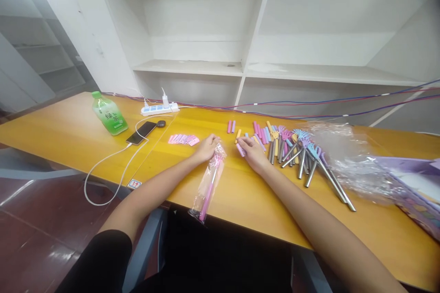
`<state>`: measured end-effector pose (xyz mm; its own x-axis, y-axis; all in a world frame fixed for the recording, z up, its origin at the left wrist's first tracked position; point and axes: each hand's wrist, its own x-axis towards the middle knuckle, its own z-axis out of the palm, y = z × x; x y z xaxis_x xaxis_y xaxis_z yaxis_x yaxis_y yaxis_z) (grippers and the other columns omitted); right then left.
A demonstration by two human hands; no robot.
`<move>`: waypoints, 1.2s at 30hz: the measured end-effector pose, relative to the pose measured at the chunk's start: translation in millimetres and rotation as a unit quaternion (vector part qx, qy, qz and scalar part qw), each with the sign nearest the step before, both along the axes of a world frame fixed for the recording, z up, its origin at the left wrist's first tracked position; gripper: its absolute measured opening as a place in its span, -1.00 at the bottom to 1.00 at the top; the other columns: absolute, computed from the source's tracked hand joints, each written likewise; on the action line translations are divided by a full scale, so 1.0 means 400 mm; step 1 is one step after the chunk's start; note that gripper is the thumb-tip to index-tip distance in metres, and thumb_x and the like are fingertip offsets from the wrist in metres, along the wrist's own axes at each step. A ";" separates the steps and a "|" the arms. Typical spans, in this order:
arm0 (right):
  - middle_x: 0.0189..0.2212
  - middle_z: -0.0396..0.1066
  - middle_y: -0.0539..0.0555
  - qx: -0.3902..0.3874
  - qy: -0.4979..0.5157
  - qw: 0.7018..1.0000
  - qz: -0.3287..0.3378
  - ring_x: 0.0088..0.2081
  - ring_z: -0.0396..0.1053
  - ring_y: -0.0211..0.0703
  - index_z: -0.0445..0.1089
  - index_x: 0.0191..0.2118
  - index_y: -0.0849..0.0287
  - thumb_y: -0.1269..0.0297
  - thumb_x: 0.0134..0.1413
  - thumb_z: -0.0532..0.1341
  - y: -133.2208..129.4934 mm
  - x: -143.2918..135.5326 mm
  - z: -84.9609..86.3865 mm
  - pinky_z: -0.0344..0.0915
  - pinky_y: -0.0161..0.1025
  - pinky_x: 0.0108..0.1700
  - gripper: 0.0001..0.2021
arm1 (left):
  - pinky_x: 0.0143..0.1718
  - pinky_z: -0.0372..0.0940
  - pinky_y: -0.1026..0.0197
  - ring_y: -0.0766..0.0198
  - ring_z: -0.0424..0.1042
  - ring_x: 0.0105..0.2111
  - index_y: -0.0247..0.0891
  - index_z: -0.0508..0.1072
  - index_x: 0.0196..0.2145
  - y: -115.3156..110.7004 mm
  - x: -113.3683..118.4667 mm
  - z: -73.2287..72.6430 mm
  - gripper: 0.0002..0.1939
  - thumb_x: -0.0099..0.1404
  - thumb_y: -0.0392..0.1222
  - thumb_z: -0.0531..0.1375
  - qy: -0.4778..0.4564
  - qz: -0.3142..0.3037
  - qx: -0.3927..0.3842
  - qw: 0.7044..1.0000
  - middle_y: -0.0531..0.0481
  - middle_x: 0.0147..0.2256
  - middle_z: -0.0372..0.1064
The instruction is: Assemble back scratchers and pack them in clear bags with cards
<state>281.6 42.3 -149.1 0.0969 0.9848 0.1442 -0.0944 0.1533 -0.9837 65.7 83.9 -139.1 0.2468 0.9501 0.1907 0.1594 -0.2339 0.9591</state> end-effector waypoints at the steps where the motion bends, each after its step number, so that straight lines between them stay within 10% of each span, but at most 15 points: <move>1: -0.39 0.45 -0.03 0.003 0.008 1.000 -0.009 -0.42 0.32 -0.25 0.49 -0.26 0.09 -0.23 -0.19 0.48 0.003 -0.002 0.000 0.22 -0.28 -0.41 -0.48 | -0.20 0.30 0.28 0.28 0.45 -0.33 -0.23 0.41 -0.32 0.000 0.002 -0.003 -0.74 0.42 0.00 0.24 0.006 -0.012 0.003 1.000 0.03 -0.36 0.48; 16: -0.23 0.50 0.02 0.045 0.004 0.998 0.042 -0.38 0.43 -0.19 0.47 0.01 0.03 -0.16 0.01 0.42 -0.034 -0.034 0.005 0.47 -0.14 -0.29 -0.48 | -0.56 0.34 0.34 0.31 0.49 -0.62 -0.22 0.31 -0.27 0.001 0.000 -0.005 -0.59 0.26 0.09 0.39 -0.028 -0.072 -0.092 0.993 0.07 -0.51 0.49; 22: -0.22 0.50 0.04 0.094 -0.032 0.995 0.008 -0.16 0.43 -0.10 0.49 -0.20 0.07 -0.10 -0.01 0.46 -0.048 -0.047 0.016 0.43 -0.12 -0.03 -0.61 | -0.54 0.39 0.28 0.20 0.56 -0.58 -0.22 0.32 -0.20 -0.010 -0.004 0.011 -0.54 0.20 0.07 0.44 -0.051 -0.075 -0.122 0.988 0.03 -0.47 0.53; 36: -0.38 0.49 0.03 0.106 -0.096 0.990 0.015 -0.34 0.45 -0.10 0.31 -0.26 0.05 -0.21 -0.03 0.44 -0.082 -0.076 0.031 0.42 -0.12 -0.23 -0.51 | -0.48 0.36 0.35 0.31 0.52 -0.53 -0.27 0.38 -0.31 -0.007 0.001 0.007 -0.66 0.10 -0.18 0.47 -0.076 -0.050 -0.093 0.992 0.05 -0.47 0.52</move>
